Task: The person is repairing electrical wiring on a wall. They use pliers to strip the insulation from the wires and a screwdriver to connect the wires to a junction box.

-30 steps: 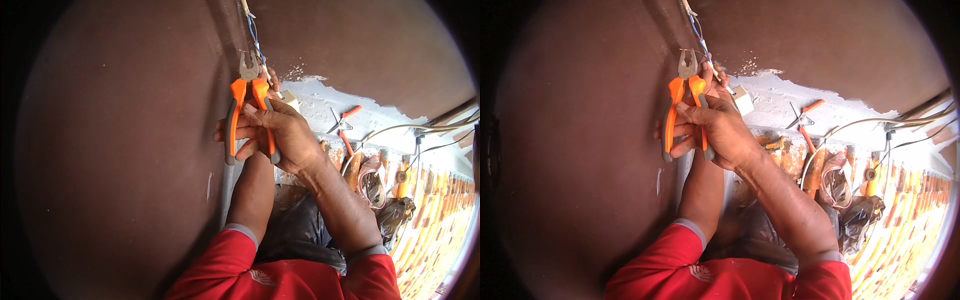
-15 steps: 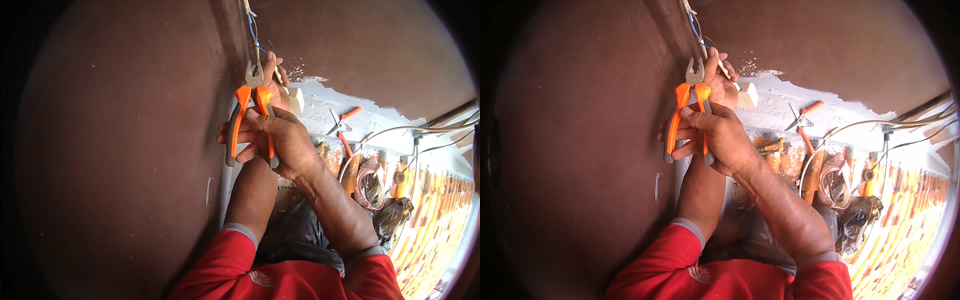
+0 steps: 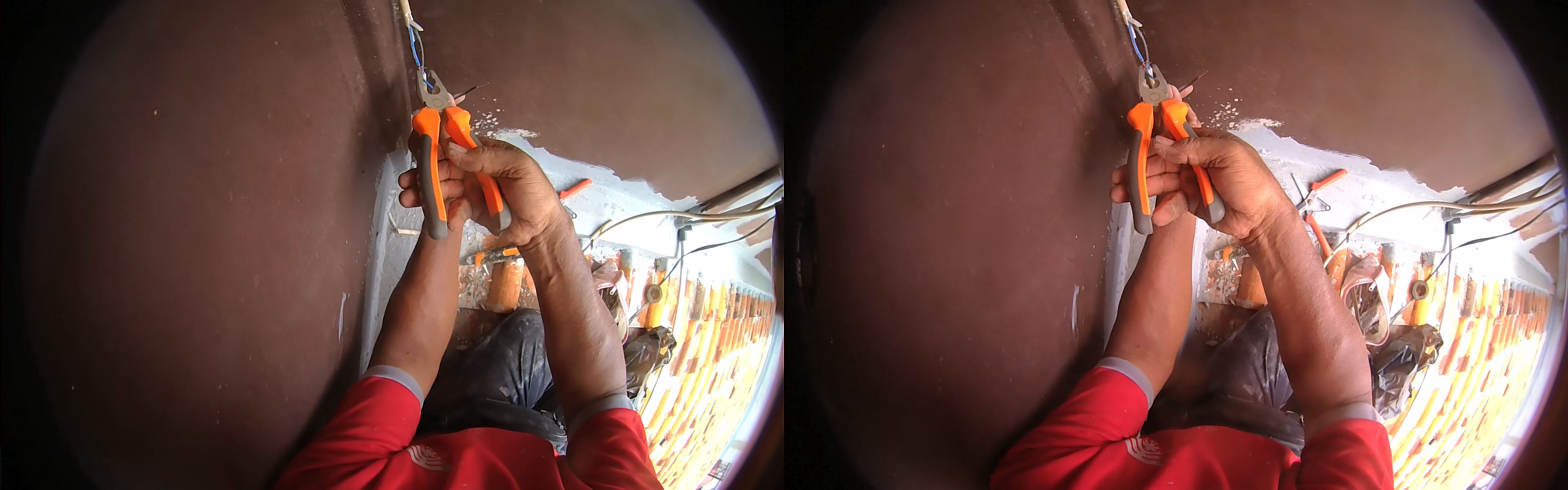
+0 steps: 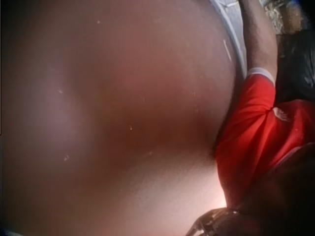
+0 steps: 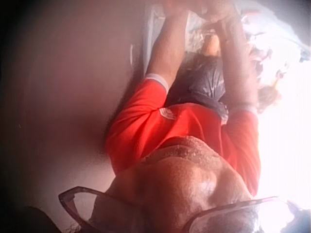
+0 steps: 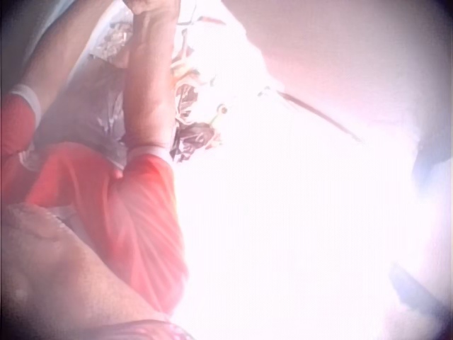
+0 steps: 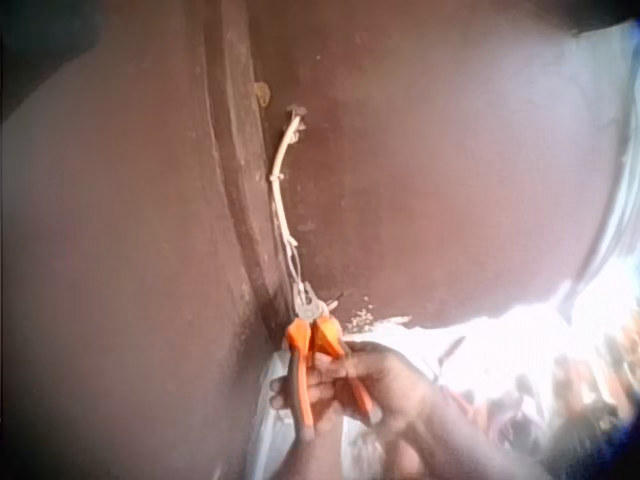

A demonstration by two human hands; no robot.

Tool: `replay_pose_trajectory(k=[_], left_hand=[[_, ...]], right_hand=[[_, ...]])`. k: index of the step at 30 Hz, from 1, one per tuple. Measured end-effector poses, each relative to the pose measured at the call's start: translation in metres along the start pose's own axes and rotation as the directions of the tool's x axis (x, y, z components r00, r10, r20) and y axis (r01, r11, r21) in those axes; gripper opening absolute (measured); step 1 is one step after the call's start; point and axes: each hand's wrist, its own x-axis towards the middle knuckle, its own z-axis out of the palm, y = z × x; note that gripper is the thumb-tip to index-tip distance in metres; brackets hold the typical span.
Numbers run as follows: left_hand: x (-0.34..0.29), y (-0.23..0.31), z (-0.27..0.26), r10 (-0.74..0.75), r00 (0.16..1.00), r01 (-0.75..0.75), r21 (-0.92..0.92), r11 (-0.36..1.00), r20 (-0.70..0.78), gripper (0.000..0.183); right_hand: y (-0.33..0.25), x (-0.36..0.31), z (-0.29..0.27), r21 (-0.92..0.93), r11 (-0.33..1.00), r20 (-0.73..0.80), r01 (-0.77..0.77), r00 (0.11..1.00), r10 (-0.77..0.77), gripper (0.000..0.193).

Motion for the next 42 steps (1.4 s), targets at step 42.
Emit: replay_pose_trajectory(k=[42], left_hand=[[0.094, -0.064, 0.02, 0.795, 0.489, 0.134, 0.87, -0.475, 0.359, 0.035]], right_hand=[[0.062, 0.039, 0.068, -0.672, 0.738, -0.499, -0.065, 0.776, -0.386, 0.027]])
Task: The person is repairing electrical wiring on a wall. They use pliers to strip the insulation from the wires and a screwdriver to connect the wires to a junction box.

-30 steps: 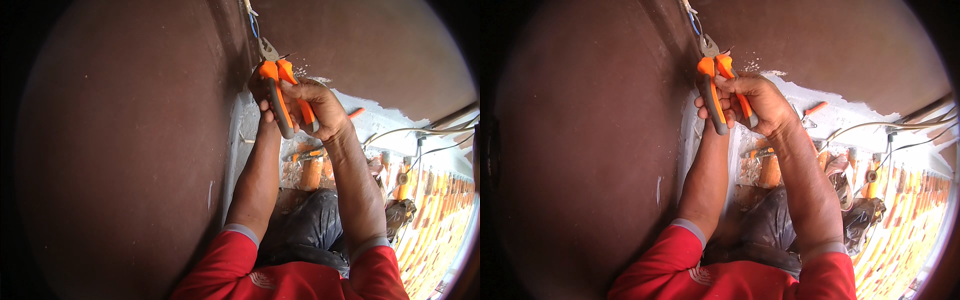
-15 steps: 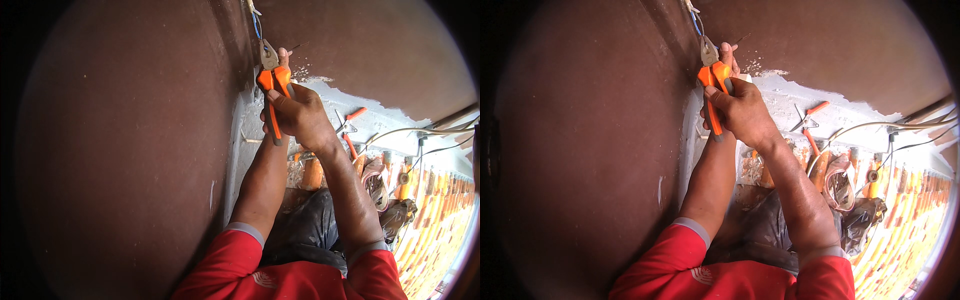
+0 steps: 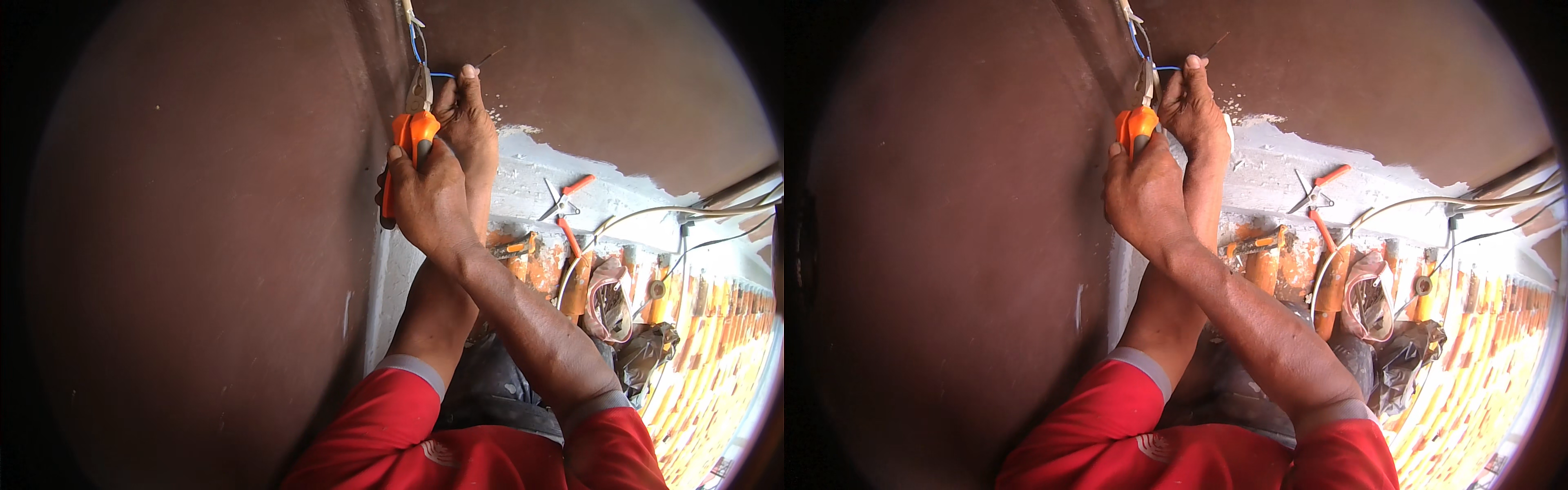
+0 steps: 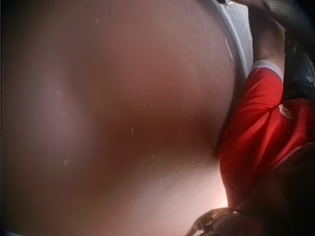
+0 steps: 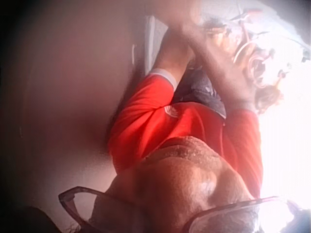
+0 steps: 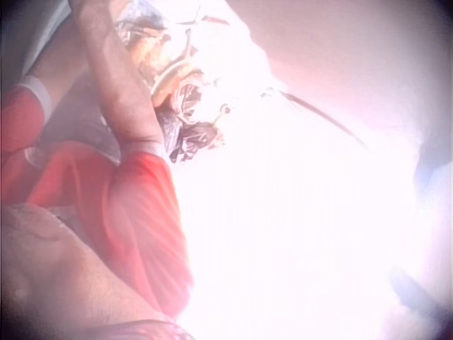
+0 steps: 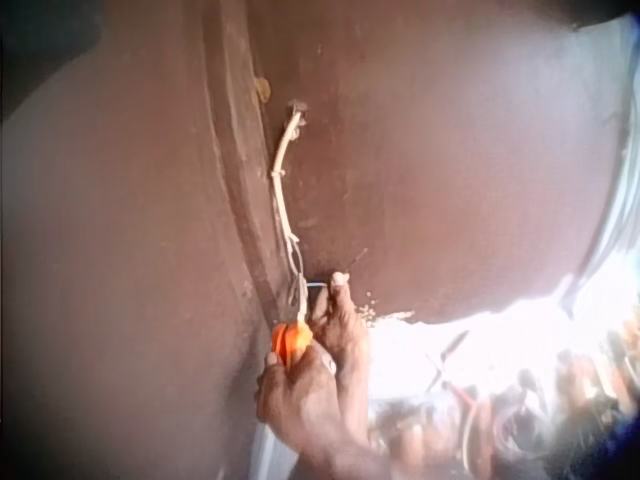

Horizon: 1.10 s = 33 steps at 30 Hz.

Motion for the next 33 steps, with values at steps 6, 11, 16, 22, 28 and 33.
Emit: replay_pose_trajectory(k=[6, 11, 16, 22, 28, 33], left_hand=[[-0.004, -0.024, 0.021, 0.022, 0.999, -0.025, -0.111, 0.993, -0.025, 0.034], [0.003, -0.022, 0.016, 0.108, 0.994, -0.11, -0.17, 0.979, -0.022, 0.029], [-0.007, -0.03, -0.007, 0.059, 0.998, -0.057, -0.038, 0.998, 0.038, 0.029], [-0.013, -0.034, -0.002, 0.041, 0.994, -0.034, -0.071, 0.997, 0.096, 0.029], [-0.017, -0.03, -0.001, 0.101, 0.992, -0.102, 0.012, 0.995, 0.074, 0.026], [-0.013, -0.038, 0.001, 0.145, 0.988, -0.146, 0.007, 0.989, 0.055, 0.024]], right_hand=[[0.031, 0.025, -0.004, -0.056, 0.997, -0.057, 0.044, 0.997, -0.048, 0.038], [0.045, 0.031, 0.015, -0.027, 0.985, -0.113, 0.168, 0.979, -0.17, 0.038], [0.019, 0.009, -0.008, 0.296, 0.951, 0.111, -0.093, 0.992, 0.063, 0.035], [0.025, 0.016, -0.016, 0.305, 0.951, 0.125, -0.052, 0.992, 0.014, 0.039], [0.031, 0.02, -0.009, 0.195, 0.981, 0.085, 0.012, 0.996, -0.029, 0.042], [0.034, 0.027, 0.001, 0.223, 0.974, 0.047, 0.042, 0.997, -0.053, 0.042]])
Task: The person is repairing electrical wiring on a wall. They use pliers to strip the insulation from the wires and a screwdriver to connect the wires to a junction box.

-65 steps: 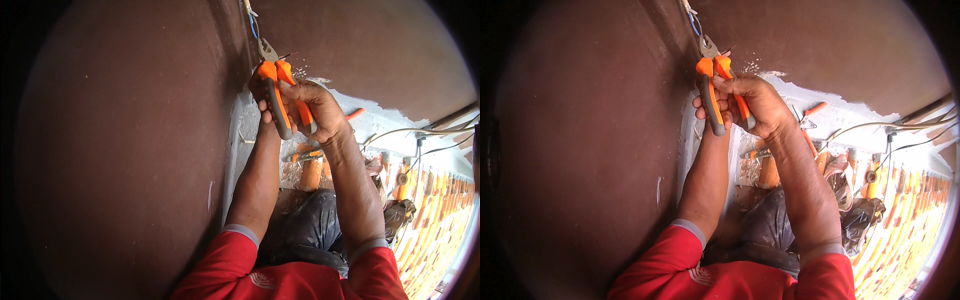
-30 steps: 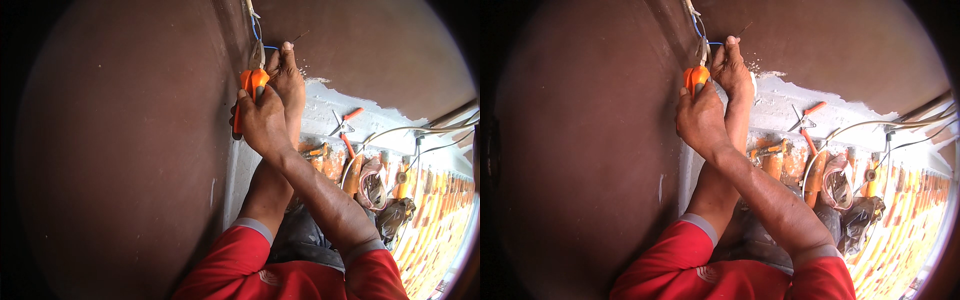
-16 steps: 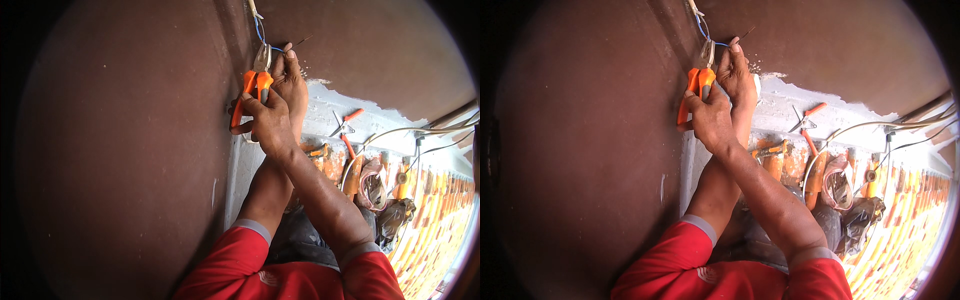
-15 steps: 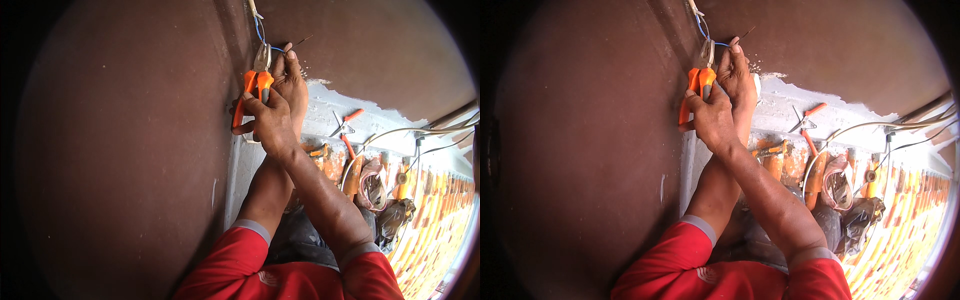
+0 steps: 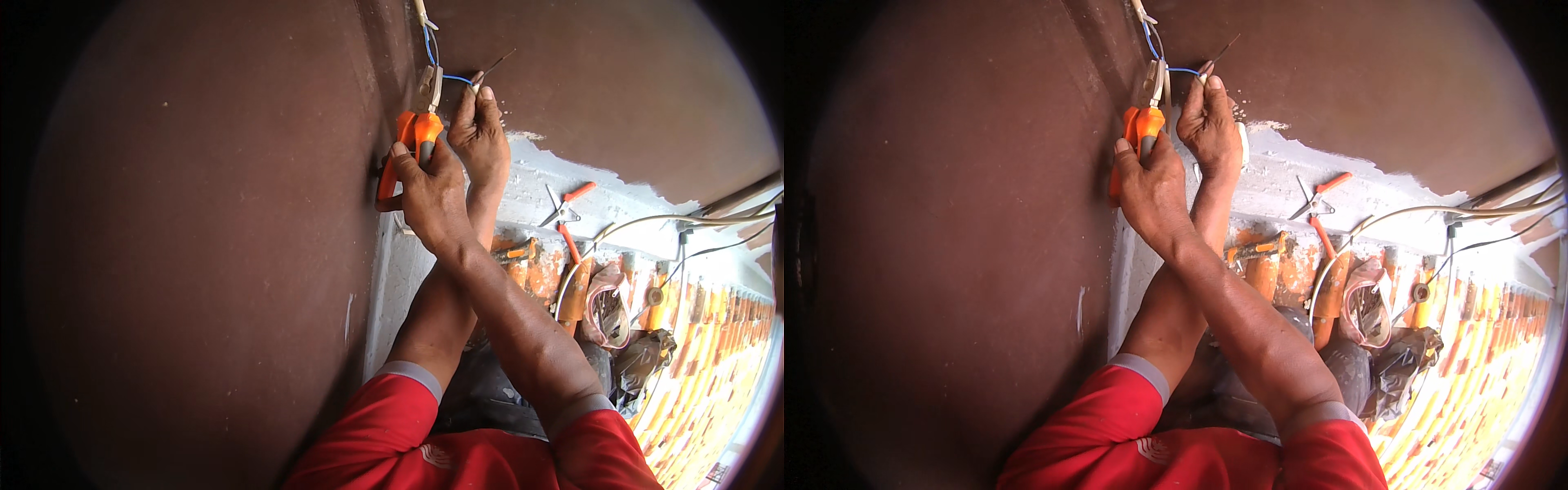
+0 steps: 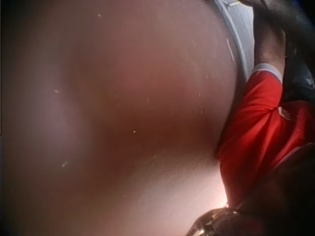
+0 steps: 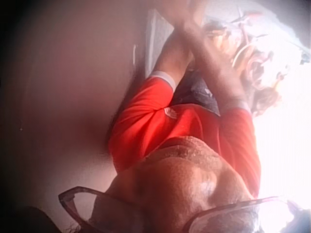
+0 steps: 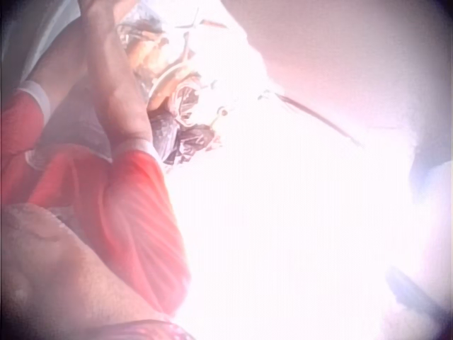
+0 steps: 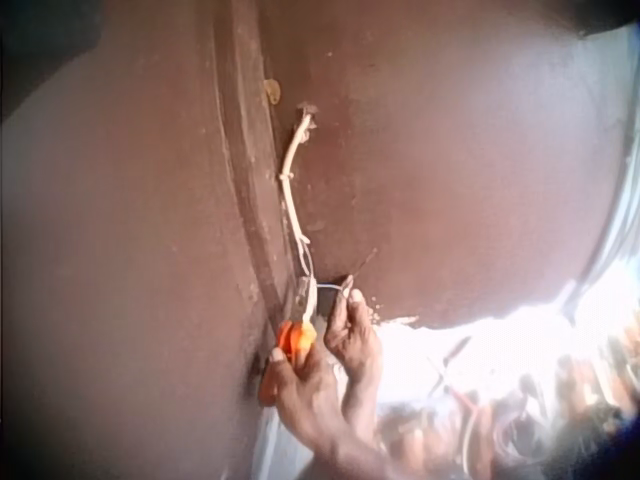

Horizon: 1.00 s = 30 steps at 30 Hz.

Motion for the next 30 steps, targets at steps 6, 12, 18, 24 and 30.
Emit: replay_pose_trajectory(k=[6, 12, 18, 24, 30], left_hand=[[0.001, 0.004, -0.006, 0.001, 1.0, -0.003, 0.056, 0.998, 0.027, 0.023], [-0.001, -0.001, -0.005, -0.023, 0.999, 0.023, 0.016, 1.0, 0.026, 0.023], [0.001, -0.004, -0.003, -0.038, 0.999, 0.038, -0.057, 0.998, 0.005, 0.023], [0.004, -0.007, -0.004, 0.079, 0.997, -0.079, -0.011, 0.997, 0.001, 0.022], [0.0, -0.004, 0.001, 0.049, 0.999, -0.049, 0.025, 0.998, 0.01, 0.022]], right_hand=[[-0.001, -0.001, -0.004, 0.025, 1.0, 0.006, 0.008, 1.0, -0.008, 0.044], [-0.004, 0.001, -0.012, -0.005, 1.0, 0.024, -0.018, 1.0, 0.018, 0.043], [-0.007, -0.001, -0.004, 0.065, 0.998, -0.035, -0.001, 0.999, 0.003, 0.025], [-0.019, -0.006, -0.005, 0.042, 0.991, -0.056, -0.129, 0.99, 0.131, 0.02], [-0.007, 0.001, -0.006, 0.023, 0.998, -0.093, -0.063, 0.994, 0.065, 0.024]])
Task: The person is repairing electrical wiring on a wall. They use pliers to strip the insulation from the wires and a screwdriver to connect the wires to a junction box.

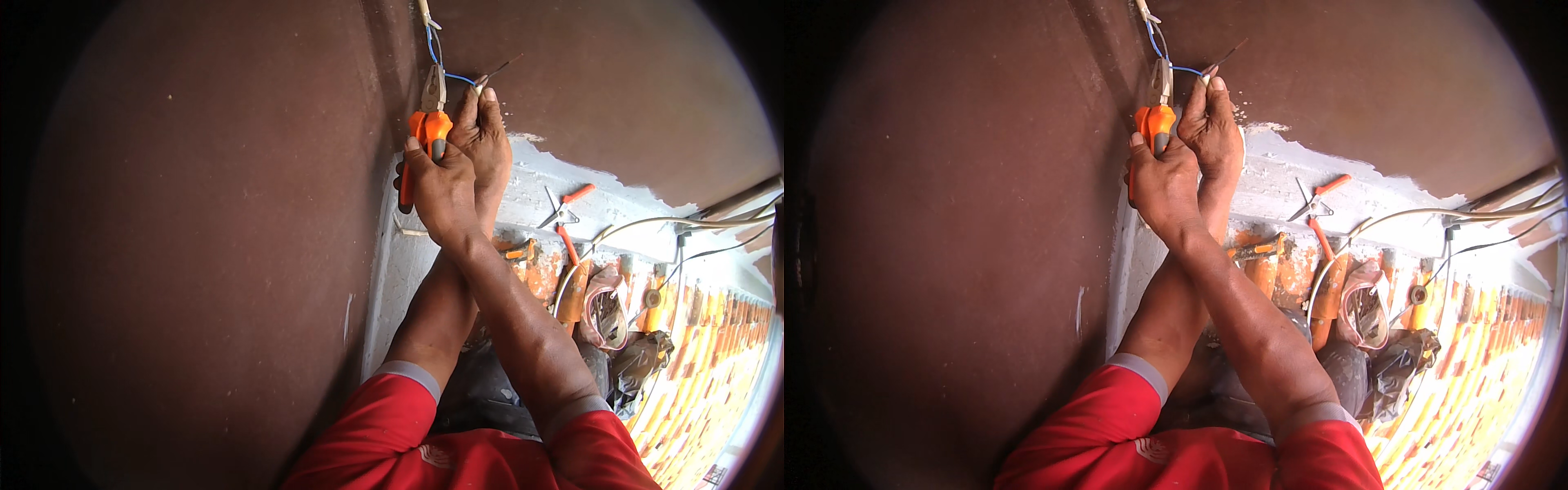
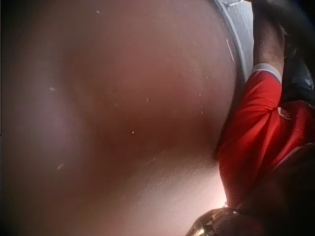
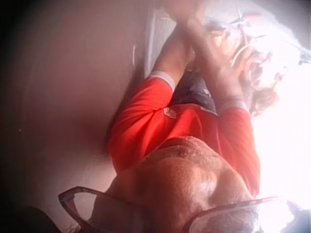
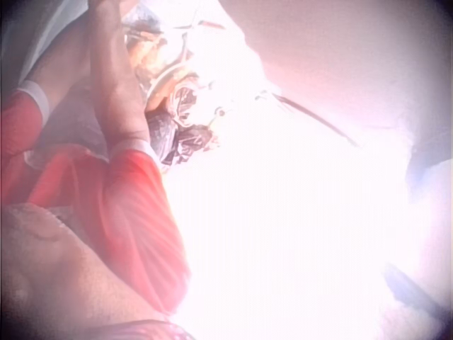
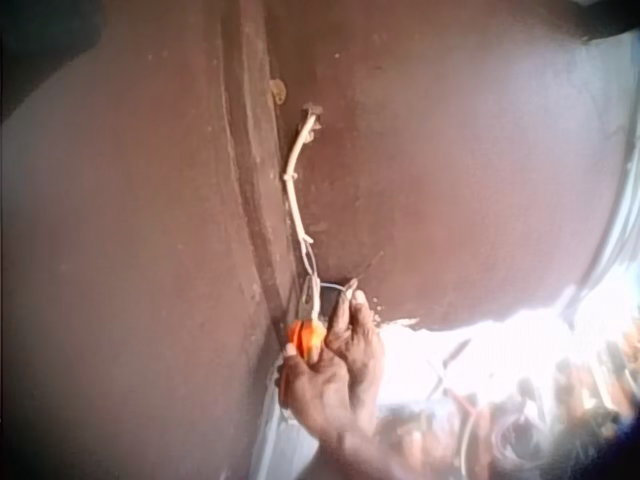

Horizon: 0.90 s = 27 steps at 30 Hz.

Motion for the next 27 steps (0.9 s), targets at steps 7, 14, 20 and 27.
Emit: replay_pose_trajectory(k=[7, 14, 20, 27], left_hand=[[-0.004, 0.011, -0.034, -0.038, 0.995, 0.035, 0.03, 0.999, 0.095, 0.021], [-0.014, 0.021, -0.05, -0.069, 0.969, 0.114, -0.183, 0.976, 0.237, 0.023], [0.004, 0.028, -0.071, 0.025, 0.997, -0.021, -0.053, 0.998, 0.071, 0.01], [0.004, 0.034, -0.079, -0.011, 0.997, 0.01, 0.009, 1.0, 0.081, 0.012]], right_hand=[[-0.026, -0.017, -0.031, 0.156, 0.98, 0.316, -0.126, 0.946, 0.071, 0.05], [-0.082, -0.041, -0.11, 0.031, 0.975, 0.457, -0.221, 0.87, 0.183, 0.04], [-0.119, -0.059, -0.162, -0.202, 0.976, 0.301, 0.076, 0.954, -0.012, 0.037], [-0.097, 0.001, -0.148, -0.921, 0.046, 0.345, 0.388, 0.863, -0.368, 0.023]])
